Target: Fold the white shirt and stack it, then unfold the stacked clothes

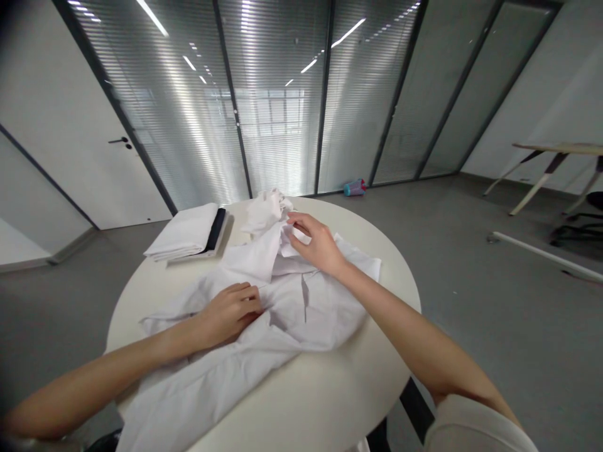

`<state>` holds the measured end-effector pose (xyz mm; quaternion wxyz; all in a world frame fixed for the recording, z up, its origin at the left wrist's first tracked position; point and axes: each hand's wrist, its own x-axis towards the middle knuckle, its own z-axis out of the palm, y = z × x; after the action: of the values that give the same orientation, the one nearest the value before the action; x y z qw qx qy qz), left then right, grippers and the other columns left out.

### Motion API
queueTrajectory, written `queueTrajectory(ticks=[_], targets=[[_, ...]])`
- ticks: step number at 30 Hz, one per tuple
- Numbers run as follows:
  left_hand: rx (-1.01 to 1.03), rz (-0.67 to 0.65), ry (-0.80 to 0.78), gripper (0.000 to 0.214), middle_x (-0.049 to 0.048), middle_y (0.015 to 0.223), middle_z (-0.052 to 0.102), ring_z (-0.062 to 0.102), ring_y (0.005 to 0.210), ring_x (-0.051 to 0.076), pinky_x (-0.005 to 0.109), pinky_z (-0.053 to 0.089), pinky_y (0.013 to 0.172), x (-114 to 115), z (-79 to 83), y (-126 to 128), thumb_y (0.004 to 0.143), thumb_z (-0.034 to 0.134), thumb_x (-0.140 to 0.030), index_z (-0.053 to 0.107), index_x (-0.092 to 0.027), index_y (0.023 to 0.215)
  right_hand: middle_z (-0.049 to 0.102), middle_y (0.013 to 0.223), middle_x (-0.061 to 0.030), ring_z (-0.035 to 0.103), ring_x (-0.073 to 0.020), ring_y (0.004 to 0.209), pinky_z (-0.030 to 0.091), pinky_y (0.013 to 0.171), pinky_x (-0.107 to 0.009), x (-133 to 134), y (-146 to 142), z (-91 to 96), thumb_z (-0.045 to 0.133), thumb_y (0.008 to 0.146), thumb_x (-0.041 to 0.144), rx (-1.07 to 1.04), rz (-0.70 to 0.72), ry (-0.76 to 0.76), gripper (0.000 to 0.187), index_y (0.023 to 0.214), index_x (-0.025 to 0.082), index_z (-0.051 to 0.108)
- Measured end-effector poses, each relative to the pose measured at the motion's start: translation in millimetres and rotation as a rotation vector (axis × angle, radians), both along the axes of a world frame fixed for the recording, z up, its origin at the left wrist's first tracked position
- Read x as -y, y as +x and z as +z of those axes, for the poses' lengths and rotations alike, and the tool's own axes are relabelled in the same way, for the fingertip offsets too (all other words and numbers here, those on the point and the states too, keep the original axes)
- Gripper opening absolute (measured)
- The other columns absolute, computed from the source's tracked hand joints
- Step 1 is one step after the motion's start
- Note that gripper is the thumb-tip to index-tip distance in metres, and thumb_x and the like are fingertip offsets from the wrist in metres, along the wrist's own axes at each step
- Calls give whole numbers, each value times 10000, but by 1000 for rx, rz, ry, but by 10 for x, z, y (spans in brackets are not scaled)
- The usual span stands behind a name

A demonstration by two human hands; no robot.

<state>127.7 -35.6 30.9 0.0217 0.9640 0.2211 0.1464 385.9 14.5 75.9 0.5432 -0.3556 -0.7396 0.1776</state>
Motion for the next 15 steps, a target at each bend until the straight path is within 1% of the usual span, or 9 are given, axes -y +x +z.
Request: queueTrajectory(ticks=[3,5,7,9,11,12,13,14,15], targets=[[194,-26,-31,169,31,873,645,581,810,156,273,448,727,1,164,-66,951,570,-141,667,-183,819,557,1393,-92,534,-237,1307,424,1130,-445,49,52,50,586,865,172,202,-5,112,398,1255,251,597],[323,-41,-44,164,35,896,648,588,780,135,253,450,692,21,300,-128,952,567,-132,669,-183,834,476,1475,-99,427,-256,1399,344,1174,-486,69,108,93,571,848,126,350,31,124,560,1388,268,524],[461,-42,-75,129,41,907,643,589,738,115,230,445,634,67,452,-185,946,584,-137,666,-183,858,354,1560,-95,322,-267,1460,285,1191,-514,92,156,110,600,835,129,475,116,54,728,1509,302,385],[583,-30,-106,91,46,904,637,596,736,113,219,445,605,136,604,-216,932,608,-137,662,-181,873,248,1606,-92,262,-278,1484,285,1181,-519,132,158,85,689,802,188,547,235,-52,913,1577,328,227],[708,-1,-133,69,47,891,633,609,773,125,221,460,618,210,735,-210,928,617,-140,649,-182,883,237,1607,-102,262,-294,1480,301,1169,-508,194,90,18,803,712,268,575,378,-142,1089,1594,311,167],[774,17,-154,61,45,887,633,613,786,128,221,467,622,243,785,-194,933,612,-146,637,-185,894,287,1588,-104,294,-299,1463,312,1164,-493,229,31,-25,839,668,290,571,447,-177,1110,1586,295,216],[832,30,-187,53,43,883,633,616,790,128,216,470,616,270,824,-171,942,601,-155,623,-188,907,373,1547,-101,353,-298,1429,334,1153,-471,264,-41,-69,849,652,297,552,504,-208,1045,1554,281,322],[870,34,-234,49,40,877,634,619,782,125,209,471,604,290,850,-144,954,586,-166,608,-193,919,491,1464,-91,444,-294,1363,380,1122,-441,295,-119,-109,840,660,296,496,525,-234,891,1471,271,473],[871,16,-288,51,38,874,637,623,776,123,206,478,601,302,864,-115,966,570,-180,598,-197,927,605,1338,-74,538,-285,1262,442,1061,-410,319,-195,-138,814,689,295,430,538,-264,675,1333,261,617]])
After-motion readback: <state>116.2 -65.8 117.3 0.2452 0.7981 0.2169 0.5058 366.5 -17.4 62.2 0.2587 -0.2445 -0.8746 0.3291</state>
